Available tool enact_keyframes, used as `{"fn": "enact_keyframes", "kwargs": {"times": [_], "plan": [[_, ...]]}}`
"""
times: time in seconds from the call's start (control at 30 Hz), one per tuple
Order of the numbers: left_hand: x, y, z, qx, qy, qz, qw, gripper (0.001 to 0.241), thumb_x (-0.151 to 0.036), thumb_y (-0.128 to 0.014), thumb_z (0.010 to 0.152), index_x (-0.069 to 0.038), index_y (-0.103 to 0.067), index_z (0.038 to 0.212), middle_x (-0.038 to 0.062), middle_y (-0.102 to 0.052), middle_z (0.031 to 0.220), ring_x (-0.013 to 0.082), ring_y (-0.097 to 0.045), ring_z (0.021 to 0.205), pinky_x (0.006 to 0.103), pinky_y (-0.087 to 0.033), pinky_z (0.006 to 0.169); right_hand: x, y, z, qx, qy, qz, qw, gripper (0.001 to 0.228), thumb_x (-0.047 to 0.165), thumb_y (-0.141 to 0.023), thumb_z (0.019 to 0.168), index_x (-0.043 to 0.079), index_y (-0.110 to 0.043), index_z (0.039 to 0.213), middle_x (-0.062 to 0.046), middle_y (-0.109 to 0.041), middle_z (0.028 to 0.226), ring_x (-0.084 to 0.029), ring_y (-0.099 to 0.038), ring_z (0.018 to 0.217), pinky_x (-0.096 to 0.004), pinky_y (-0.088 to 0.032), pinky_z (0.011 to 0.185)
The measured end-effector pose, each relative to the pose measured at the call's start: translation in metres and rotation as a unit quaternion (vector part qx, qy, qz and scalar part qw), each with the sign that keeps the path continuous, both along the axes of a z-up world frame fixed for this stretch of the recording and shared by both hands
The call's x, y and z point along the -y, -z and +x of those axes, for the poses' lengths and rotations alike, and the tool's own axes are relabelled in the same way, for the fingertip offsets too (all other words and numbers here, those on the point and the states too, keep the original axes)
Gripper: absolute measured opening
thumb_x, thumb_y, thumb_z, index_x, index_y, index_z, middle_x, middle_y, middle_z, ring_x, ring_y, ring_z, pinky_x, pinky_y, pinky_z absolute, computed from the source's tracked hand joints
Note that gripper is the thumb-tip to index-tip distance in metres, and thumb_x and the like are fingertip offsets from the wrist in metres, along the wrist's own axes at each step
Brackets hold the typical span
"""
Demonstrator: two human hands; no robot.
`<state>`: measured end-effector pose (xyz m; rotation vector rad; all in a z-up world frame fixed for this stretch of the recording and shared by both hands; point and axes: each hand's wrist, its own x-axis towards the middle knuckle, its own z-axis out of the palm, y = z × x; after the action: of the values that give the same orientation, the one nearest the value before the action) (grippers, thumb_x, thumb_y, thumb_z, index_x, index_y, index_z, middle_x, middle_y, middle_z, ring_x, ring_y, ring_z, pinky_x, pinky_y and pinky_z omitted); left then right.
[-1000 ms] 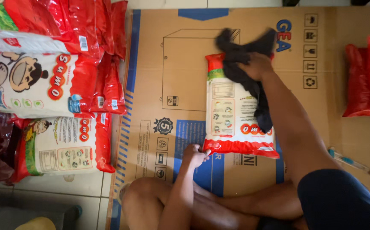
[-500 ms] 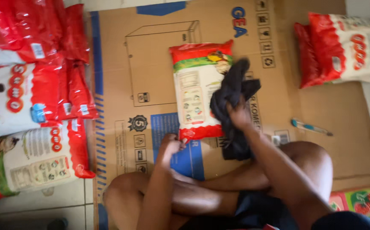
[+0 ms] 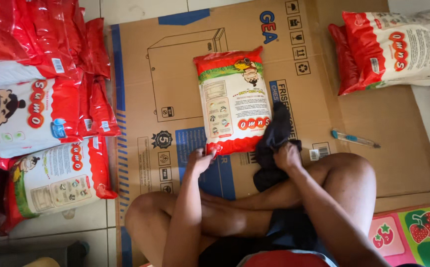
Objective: The person wipes down bags of rice with a black cloth, moving them across a cardboard surface one by one.
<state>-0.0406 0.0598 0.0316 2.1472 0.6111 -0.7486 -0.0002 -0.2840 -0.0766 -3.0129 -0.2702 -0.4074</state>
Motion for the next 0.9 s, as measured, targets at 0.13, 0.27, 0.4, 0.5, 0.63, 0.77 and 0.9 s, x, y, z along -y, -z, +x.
{"fn": "enact_keyframes", "kwargs": {"times": [0.13,0.27,0.4,0.5,0.63,0.77,0.9], "plan": [[0.003,-0.003,-0.004,0.033,-0.005,-0.001,0.999,0.045,-0.051,-0.072,0.086,-0.010,-0.079,0.104,0.009,-0.080,0.089,0.0282,-0.076,0.099,0.0401,-0.059,0.092,0.040,-0.021,0.025,-0.104,-0.034,-0.124,0.986,0.054,0.040,-0.052,0.086,-0.007,-0.076,0.097,-0.031,-0.067,0.085,-0.052,-0.068,0.076,-0.060,-0.056,0.063],[0.002,0.013,-0.003,0.081,-0.011,0.025,0.996,0.048,-0.048,-0.075,0.083,-0.007,-0.076,0.108,0.015,-0.079,0.100,0.0342,-0.074,0.106,0.0423,-0.059,0.094,0.056,-0.064,0.053,-0.298,0.192,0.118,0.928,0.065,0.055,-0.066,0.083,0.014,-0.067,0.133,-0.027,-0.074,0.109,-0.049,-0.072,0.105,-0.061,-0.059,0.081],[0.000,0.032,0.004,0.086,0.011,0.051,0.995,0.052,-0.051,-0.076,0.083,-0.008,-0.074,0.113,0.016,-0.079,0.104,0.0338,-0.074,0.108,0.0440,-0.059,0.095,-0.025,-0.099,0.009,0.287,-0.064,-0.162,0.942,0.065,0.047,-0.049,0.093,-0.005,-0.068,0.127,-0.034,-0.068,0.127,-0.042,-0.070,0.115,-0.048,-0.053,0.106],[0.004,0.031,0.008,0.106,-0.056,-0.038,0.992,0.057,-0.045,-0.080,0.082,-0.006,-0.070,0.123,0.017,-0.076,0.113,0.0340,-0.071,0.116,0.0432,-0.057,0.097,-0.082,-0.120,0.008,-0.010,-0.196,0.102,0.975,0.079,0.073,-0.058,0.084,0.011,-0.060,0.133,-0.025,-0.053,0.142,-0.052,-0.041,0.143,-0.078,-0.033,0.105],[0.001,0.049,0.016,0.095,-0.040,0.004,0.995,0.060,-0.050,-0.079,0.080,-0.013,-0.067,0.125,0.016,-0.076,0.114,0.0355,-0.071,0.115,0.0464,-0.058,0.097,-0.106,-0.119,0.057,-0.061,-0.277,0.047,0.958,0.075,0.078,-0.068,0.070,0.026,-0.070,0.124,-0.017,-0.057,0.148,-0.048,-0.044,0.145,-0.077,-0.032,0.111],[0.004,0.038,0.016,0.099,-0.030,0.004,0.995,0.064,-0.052,-0.079,0.080,-0.013,-0.063,0.127,0.015,-0.076,0.115,0.0352,-0.071,0.115,0.0459,-0.057,0.099,-0.115,-0.123,0.143,-0.228,-0.118,0.055,0.965,0.092,0.083,-0.053,0.084,0.016,-0.058,0.147,-0.021,-0.034,0.168,-0.048,-0.021,0.157,-0.076,-0.030,0.115],[0.007,0.024,0.022,0.122,-0.009,0.003,0.993,0.058,-0.045,-0.080,0.080,-0.010,-0.061,0.123,0.020,-0.075,0.113,0.0415,-0.071,0.112,0.0521,-0.057,0.097,-0.160,-0.136,0.234,-0.300,0.001,0.054,0.952,0.093,0.084,-0.044,0.090,0.026,-0.040,0.162,-0.017,-0.011,0.175,-0.046,-0.009,0.158,-0.078,-0.029,0.115]]}}
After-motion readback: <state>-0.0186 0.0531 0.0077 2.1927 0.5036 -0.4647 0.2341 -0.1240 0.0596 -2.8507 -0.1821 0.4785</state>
